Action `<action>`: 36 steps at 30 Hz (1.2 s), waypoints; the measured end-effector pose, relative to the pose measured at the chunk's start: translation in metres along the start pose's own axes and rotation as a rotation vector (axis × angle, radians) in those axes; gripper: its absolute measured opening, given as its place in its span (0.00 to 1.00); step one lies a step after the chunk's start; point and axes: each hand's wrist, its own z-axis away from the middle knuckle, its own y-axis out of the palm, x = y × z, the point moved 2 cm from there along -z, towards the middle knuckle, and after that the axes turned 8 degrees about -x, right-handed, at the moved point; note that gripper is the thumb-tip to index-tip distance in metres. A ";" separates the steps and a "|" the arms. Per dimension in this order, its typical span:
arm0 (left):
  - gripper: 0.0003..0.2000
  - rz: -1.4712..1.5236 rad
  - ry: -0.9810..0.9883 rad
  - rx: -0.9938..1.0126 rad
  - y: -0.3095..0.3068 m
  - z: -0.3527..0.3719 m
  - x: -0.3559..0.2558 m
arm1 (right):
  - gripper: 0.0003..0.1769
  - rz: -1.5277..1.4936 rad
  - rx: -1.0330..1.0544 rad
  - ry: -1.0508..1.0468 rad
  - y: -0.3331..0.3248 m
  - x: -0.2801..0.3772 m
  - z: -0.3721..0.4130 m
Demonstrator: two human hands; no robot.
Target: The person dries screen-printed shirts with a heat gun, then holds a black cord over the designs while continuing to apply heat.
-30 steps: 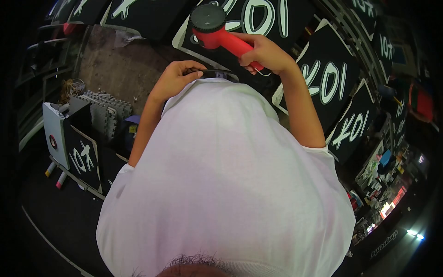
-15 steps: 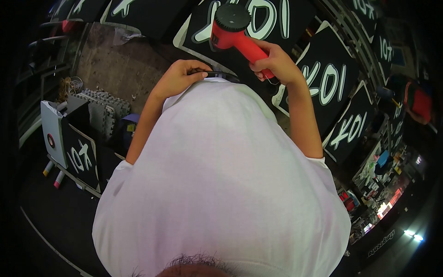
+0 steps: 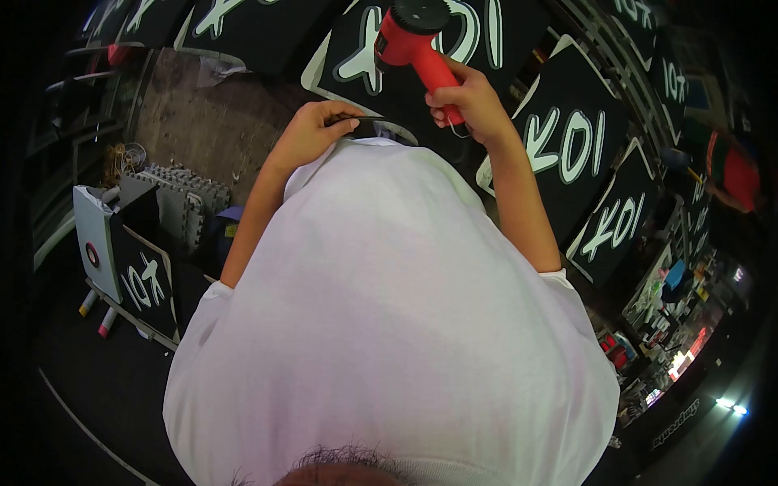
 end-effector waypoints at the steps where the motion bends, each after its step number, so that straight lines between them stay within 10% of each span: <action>1: 0.13 0.014 -0.012 -0.010 0.001 -0.002 0.001 | 0.43 -0.001 -0.002 -0.001 0.002 -0.001 -0.001; 36: 0.13 0.088 -0.019 -0.026 0.011 -0.021 0.011 | 0.35 -0.024 -0.131 -0.171 -0.040 0.006 -0.044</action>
